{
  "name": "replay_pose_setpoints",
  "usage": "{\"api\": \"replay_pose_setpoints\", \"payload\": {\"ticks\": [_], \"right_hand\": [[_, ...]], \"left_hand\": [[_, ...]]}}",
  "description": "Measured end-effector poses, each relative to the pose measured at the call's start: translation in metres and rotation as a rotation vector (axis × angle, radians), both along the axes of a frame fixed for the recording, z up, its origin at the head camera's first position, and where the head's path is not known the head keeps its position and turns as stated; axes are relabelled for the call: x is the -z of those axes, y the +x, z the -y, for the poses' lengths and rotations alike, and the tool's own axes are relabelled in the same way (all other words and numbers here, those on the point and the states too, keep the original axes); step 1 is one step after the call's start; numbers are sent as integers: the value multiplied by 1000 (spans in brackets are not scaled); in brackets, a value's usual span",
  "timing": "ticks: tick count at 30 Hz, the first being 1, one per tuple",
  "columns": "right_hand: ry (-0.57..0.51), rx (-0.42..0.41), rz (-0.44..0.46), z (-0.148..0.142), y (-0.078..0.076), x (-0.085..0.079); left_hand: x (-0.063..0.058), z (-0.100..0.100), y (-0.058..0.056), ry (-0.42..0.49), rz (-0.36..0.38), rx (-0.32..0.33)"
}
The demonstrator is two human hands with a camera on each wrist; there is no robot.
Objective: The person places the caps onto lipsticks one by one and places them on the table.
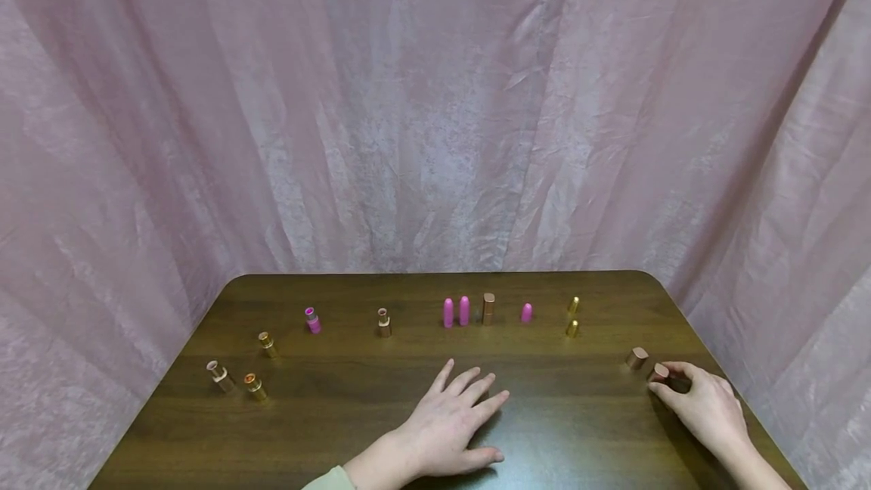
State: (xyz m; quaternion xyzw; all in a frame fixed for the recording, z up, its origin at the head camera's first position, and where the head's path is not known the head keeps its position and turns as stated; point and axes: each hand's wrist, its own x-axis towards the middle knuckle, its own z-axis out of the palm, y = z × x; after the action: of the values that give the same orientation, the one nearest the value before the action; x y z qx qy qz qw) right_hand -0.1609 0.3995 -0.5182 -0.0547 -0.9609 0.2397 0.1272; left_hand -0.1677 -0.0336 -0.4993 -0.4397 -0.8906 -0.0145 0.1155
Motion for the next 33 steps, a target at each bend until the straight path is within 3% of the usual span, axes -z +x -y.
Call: {"api": "replay_pose_setpoints", "payload": {"ticks": [11, 18, 24, 33], "right_hand": [[-60, 3, -3, 1, -3, -2], [-186, 58, -46, 15, 7, -20], [-392, 44, -24, 41, 12, -36], [-744, -10, -21, 86, 8, -37]], "left_hand": [[0, 0, 1, 8, 27, 15], [-3, 5, 0, 24, 46, 27], [-6, 16, -2, 43, 38, 12], [-6, 41, -4, 84, 74, -29]]}}
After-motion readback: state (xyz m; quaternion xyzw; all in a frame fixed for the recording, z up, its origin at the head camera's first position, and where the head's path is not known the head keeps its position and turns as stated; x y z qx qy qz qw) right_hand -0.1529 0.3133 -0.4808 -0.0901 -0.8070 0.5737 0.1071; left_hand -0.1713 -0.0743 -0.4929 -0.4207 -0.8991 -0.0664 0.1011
